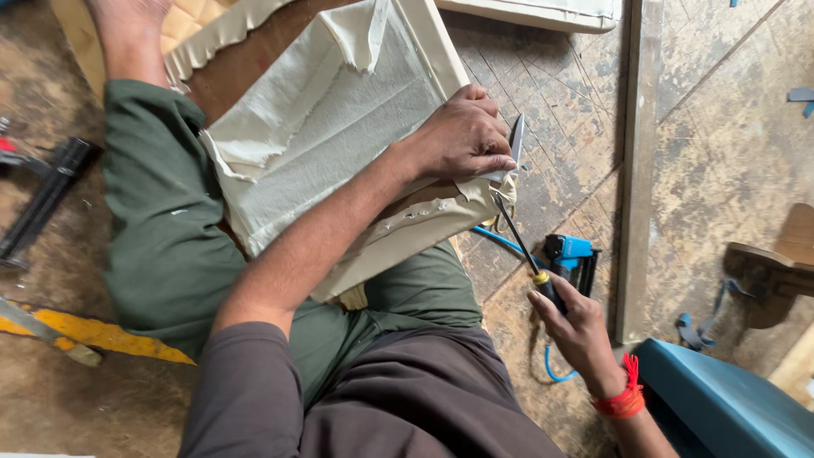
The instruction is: The person sits on the floor and works on a rectangular furniture cushion, using a screwdriver, pliers, and a staple gun to remove staples and trim excess fabric. The person repeatedly pulls and folds the fabric edges while securing them with the staple gun.
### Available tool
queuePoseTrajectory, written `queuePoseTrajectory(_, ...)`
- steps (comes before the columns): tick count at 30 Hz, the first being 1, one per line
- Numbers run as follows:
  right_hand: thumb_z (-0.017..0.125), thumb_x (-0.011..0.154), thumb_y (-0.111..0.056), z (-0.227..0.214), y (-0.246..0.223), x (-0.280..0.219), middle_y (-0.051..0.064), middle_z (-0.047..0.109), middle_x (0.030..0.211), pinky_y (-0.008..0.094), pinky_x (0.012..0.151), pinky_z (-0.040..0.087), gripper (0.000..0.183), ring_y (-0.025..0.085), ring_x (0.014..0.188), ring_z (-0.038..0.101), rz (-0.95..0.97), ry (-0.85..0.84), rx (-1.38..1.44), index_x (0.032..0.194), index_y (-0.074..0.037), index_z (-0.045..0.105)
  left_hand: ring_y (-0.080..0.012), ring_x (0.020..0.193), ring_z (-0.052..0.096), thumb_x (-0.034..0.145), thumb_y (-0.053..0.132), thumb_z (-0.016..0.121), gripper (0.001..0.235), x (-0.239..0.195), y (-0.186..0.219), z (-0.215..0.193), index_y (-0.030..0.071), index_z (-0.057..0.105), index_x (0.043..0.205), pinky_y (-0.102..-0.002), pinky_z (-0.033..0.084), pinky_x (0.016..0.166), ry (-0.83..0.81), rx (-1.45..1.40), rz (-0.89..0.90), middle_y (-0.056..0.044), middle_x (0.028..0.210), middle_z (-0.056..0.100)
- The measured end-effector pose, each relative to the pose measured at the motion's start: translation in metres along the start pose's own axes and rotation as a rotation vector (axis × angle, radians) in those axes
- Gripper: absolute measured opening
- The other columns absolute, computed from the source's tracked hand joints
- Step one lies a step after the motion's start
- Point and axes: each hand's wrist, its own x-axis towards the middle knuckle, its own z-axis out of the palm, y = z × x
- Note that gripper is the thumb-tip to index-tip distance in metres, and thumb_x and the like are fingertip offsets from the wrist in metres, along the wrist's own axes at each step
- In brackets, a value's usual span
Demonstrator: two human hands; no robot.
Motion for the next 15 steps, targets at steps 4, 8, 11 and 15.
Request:
queuePoseTrajectory(4,0.069,0.098,-0.013,0.009,0.032,0.001,-0.002,0.054,0.067,0.023,0.048,0.038,0.013,0.004,0.056,0.046,-0.044,0.05,0.307,0.102,-0.001,0.069,-0.0146,0.096,0.061,0.107,0.045,0.064,0.035,-0.015,0.018,-0.009,0.014,0.076,0.096,-0.04,0.045,0.098,0.401,0.001,0.143,-0.001,0.097,0.072)
queuePoseTrajectory(8,0.073,0.095,-0.011,0.017,0.029,0.011,-0.002,0.059,0.076,0.022,0.057,0.042,0.013,0.004,0.066,0.051,-0.268,0.084,0.315,0.1,-0.002,0.066,-0.0161,0.064,0.06,0.096,0.034,0.076,0.037,-0.064,0.065,-0.015,0.005,0.065,0.075,-0.033,0.054,0.06,0.515,-0.134,-0.599,-0.004,0.072,0.063)
queuePoseTrajectory(11,0.081,0.087,-0.018,0.019,-0.003,0.034,0.003,0.064,0.078,0.027,0.06,0.047,0.025,0.011,0.067,0.057,-0.539,0.201,-0.037,0.1,-0.003,0.065,-0.0179,0.062,0.068,0.096,0.033,0.073,0.026,-0.086,0.091,-0.009,0.011,0.076,0.082,-0.032,0.053,0.058,0.177,0.033,-0.616,-0.001,0.074,0.073)
queuePoseTrajectory(15,0.09,0.079,-0.03,0.009,-0.063,0.078,0.017,0.063,0.106,0.039,0.077,0.052,0.051,0.03,0.093,0.064,-0.901,0.377,-0.228,0.106,-0.003,0.056,-0.0215,0.068,0.07,0.092,0.015,0.072,0.01,-0.082,0.099,0.007,0.008,0.076,0.099,-0.036,0.054,0.061,0.413,-0.016,-0.422,-0.005,0.083,0.071)
